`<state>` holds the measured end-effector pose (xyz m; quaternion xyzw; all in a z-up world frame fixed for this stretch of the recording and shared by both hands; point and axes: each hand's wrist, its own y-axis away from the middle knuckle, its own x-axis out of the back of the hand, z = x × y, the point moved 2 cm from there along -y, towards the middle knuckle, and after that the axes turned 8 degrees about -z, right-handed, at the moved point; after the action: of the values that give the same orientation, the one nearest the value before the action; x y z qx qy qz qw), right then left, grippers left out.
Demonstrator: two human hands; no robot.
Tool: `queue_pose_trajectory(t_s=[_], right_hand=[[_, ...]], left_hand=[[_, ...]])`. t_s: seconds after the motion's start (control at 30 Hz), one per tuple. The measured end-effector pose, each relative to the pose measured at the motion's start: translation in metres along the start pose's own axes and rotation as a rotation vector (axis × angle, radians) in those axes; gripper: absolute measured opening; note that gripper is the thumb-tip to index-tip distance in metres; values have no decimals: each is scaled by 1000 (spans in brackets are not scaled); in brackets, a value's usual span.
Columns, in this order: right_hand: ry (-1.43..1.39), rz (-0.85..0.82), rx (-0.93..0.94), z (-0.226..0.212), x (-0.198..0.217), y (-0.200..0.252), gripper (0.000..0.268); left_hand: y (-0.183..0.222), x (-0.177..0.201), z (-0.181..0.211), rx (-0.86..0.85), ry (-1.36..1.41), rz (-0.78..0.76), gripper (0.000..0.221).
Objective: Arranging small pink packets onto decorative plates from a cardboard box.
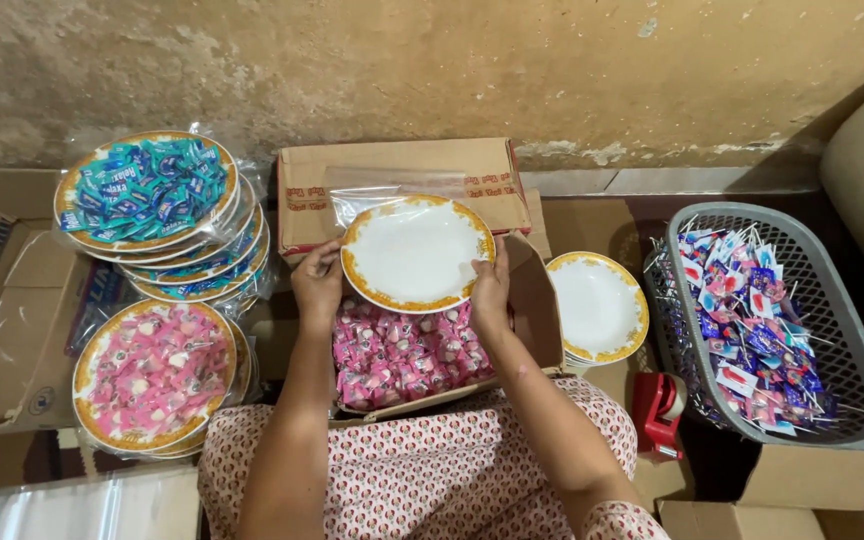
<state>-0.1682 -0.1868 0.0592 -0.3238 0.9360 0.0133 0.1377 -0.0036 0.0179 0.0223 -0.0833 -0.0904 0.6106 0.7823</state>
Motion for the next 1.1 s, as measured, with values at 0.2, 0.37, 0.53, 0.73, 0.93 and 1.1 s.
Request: queue_pose_trajectory(t_s=[0.2, 0.37, 0.53, 0.73, 0.93, 1.1], right_hand=[[27, 93, 14, 48, -1, -20, 70], [49, 87, 14, 43, -26, -16, 72], [146, 70, 5, 68, -23, -44, 73], [443, -10, -48, 85, 8, -90, 78], [888, -39, -149, 109, 16, -147, 57], [956, -94, -209, 106, 16, -148, 57]], left_hand=[[-18, -5, -14, 64, -56, 4, 34], [-45, -11, -50, 145, -82, 42, 37], [-65, -26, -42, 357, 134, 80, 28], [-64, -31, -34, 148, 130, -49, 48], [-81, -35, -45, 139, 136, -32, 46], [-91, -37, -70, 278, -132, -97, 33]])
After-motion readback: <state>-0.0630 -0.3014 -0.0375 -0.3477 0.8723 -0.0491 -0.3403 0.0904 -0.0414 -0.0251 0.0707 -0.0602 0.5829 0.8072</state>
